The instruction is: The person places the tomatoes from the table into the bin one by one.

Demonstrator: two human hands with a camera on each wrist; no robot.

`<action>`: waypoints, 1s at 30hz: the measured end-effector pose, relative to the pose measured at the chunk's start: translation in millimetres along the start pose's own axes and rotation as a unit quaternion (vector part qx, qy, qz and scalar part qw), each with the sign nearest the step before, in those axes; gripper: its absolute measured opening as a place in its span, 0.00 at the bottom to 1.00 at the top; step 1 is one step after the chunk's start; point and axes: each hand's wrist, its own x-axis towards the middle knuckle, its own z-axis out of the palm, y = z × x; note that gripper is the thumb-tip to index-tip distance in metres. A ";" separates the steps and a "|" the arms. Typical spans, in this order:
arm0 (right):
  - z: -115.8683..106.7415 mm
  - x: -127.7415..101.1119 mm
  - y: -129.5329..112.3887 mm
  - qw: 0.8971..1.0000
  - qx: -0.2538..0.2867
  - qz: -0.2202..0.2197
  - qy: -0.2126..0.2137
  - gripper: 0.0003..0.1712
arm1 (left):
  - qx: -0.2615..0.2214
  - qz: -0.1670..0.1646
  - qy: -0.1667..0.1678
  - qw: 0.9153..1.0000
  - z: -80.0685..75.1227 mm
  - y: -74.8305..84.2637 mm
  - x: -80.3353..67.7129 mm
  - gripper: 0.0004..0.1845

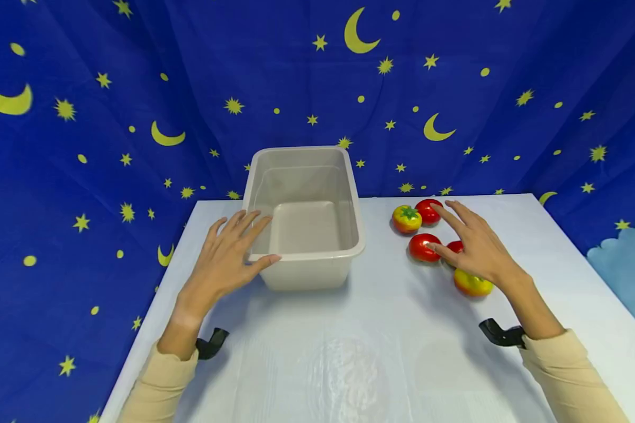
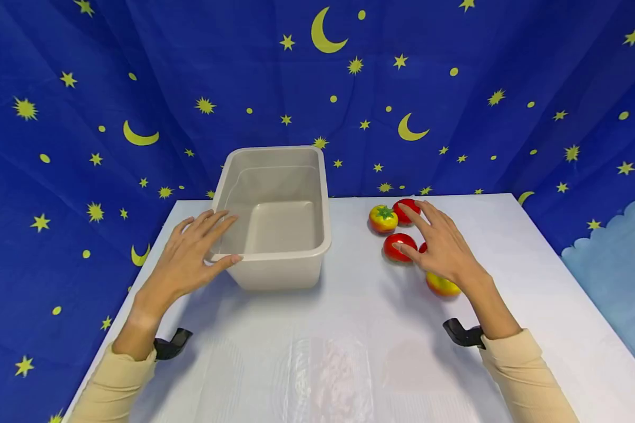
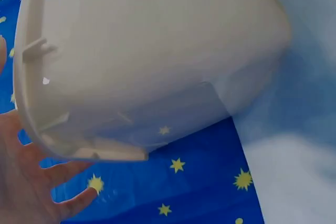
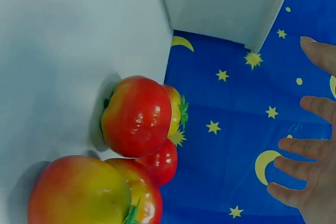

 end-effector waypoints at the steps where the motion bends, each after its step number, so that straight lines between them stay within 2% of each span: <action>1: -0.3 -1.0 0.6 1.000 0.001 0.005 -0.001 0.49 | -0.015 -0.008 0.006 1.000 -0.2 -0.9 -0.7 0.41; 4: -0.3 -6.3 3.0 1.000 0.007 0.028 -0.003 0.49 | -0.085 -0.056 0.035 0.994 0.8 -4.8 -4.3 0.36; 6: 0.8 -11.7 5.6 0.999 0.016 0.043 -0.002 0.48 | -0.141 -0.104 0.049 0.983 2.1 -7.3 -6.9 0.34; 10: 8.3 -25.9 13.9 0.997 0.040 0.068 0.004 0.46 | -0.238 -0.191 0.053 0.951 4.0 -12.7 -8.1 0.33; 15: 24.9 -45.7 27.0 0.989 0.100 0.110 0.018 0.44 | -0.321 -0.244 0.069 0.913 5.4 -19.2 -4.9 0.32; 19: 38.4 -60.0 38.2 0.979 0.146 0.132 0.055 0.41 | -0.373 -0.253 0.072 0.890 9.9 -22.5 -3.9 0.31; 23: 48.9 -72.2 48.6 0.973 0.155 0.150 0.083 0.40 | -0.430 -0.238 0.076 0.868 15.4 -23.3 -1.1 0.30; 26: 54.7 -79.8 55.5 0.971 0.151 0.164 0.082 0.42 | -0.459 -0.221 0.091 0.856 18.4 -22.4 3.3 0.28; 30: 60.8 -88.0 61.5 0.969 0.156 0.180 0.057 0.44 | -0.486 -0.215 0.100 0.841 20.5 -21.1 8.4 0.27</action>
